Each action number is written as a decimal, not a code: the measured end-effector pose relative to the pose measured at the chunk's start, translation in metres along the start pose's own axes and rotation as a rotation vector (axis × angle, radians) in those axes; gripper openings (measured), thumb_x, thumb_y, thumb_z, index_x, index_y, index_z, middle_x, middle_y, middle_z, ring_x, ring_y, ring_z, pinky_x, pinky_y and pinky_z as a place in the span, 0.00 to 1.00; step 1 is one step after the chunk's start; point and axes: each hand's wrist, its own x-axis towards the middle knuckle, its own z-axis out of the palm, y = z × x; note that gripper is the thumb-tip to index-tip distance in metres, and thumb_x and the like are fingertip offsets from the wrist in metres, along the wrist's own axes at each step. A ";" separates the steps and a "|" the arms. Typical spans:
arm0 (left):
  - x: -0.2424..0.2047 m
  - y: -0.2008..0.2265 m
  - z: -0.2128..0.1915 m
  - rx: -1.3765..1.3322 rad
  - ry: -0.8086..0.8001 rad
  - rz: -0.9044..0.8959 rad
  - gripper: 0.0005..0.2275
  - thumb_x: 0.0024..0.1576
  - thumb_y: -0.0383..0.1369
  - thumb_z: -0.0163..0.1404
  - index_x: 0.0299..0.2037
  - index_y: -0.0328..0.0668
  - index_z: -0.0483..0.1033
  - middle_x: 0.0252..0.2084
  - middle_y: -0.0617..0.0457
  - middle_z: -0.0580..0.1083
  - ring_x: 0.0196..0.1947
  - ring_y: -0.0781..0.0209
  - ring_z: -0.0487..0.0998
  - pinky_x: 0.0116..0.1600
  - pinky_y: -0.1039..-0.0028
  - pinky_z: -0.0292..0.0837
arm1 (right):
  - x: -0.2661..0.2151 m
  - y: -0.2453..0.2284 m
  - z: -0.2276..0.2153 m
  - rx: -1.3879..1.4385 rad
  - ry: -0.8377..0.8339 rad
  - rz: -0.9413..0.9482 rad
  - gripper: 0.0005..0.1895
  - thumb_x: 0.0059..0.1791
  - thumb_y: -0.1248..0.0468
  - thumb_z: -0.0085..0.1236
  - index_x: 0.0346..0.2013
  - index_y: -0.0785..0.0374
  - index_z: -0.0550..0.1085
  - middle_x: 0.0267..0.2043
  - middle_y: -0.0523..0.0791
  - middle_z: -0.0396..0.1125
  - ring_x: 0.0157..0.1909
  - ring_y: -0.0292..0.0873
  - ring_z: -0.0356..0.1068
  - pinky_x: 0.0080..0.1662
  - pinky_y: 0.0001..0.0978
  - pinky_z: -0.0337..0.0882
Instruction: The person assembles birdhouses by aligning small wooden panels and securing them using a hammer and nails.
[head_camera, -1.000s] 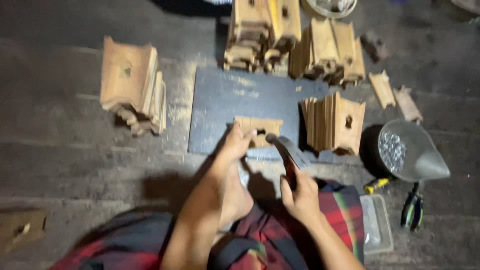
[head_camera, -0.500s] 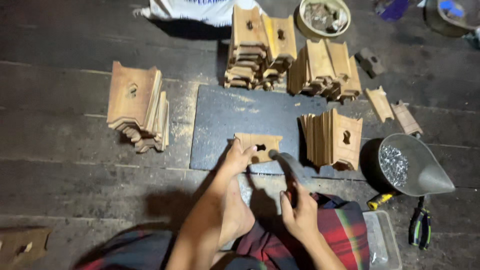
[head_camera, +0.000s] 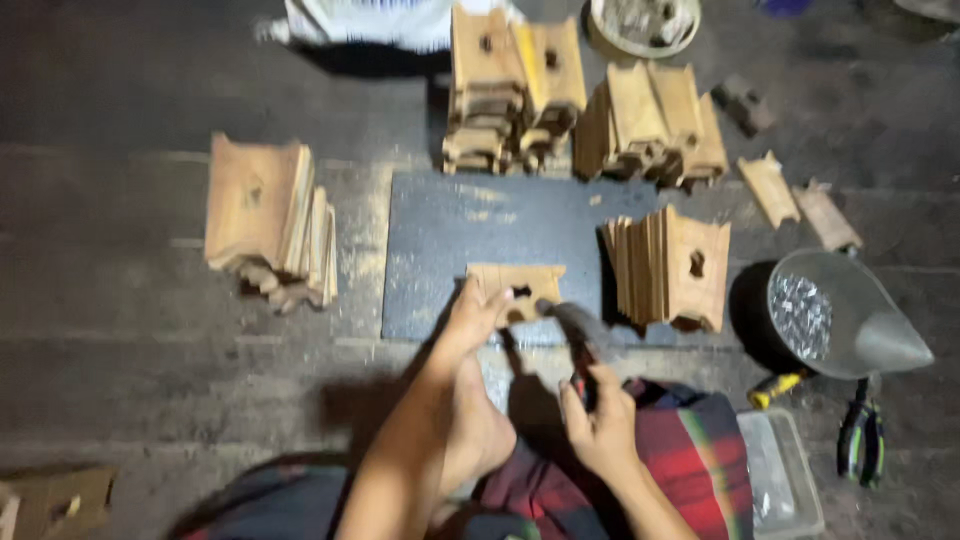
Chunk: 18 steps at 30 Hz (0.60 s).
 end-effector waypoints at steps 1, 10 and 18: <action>0.006 -0.008 0.004 0.021 0.045 0.062 0.36 0.57 0.54 0.48 0.67 0.34 0.54 0.68 0.35 0.61 0.69 0.41 0.61 0.70 0.60 0.55 | -0.008 0.006 0.004 -0.032 0.075 -0.036 0.22 0.49 0.62 0.58 0.56 0.67 0.69 0.52 0.55 0.72 0.50 0.53 0.76 0.52 0.40 0.72; 0.014 -0.022 0.008 0.004 0.088 0.131 0.32 0.57 0.51 0.51 0.62 0.35 0.56 0.63 0.38 0.64 0.64 0.44 0.65 0.67 0.63 0.57 | -0.006 0.006 0.016 0.013 0.043 0.058 0.19 0.50 0.62 0.56 0.54 0.61 0.67 0.48 0.48 0.68 0.47 0.48 0.67 0.51 0.38 0.67; 0.015 -0.021 0.012 -0.005 0.125 0.180 0.25 0.56 0.50 0.52 0.54 0.37 0.66 0.54 0.42 0.76 0.56 0.46 0.76 0.60 0.62 0.67 | -0.001 0.002 0.011 -0.017 0.255 -0.076 0.25 0.50 0.63 0.58 0.61 0.69 0.68 0.59 0.56 0.70 0.59 0.53 0.73 0.60 0.40 0.70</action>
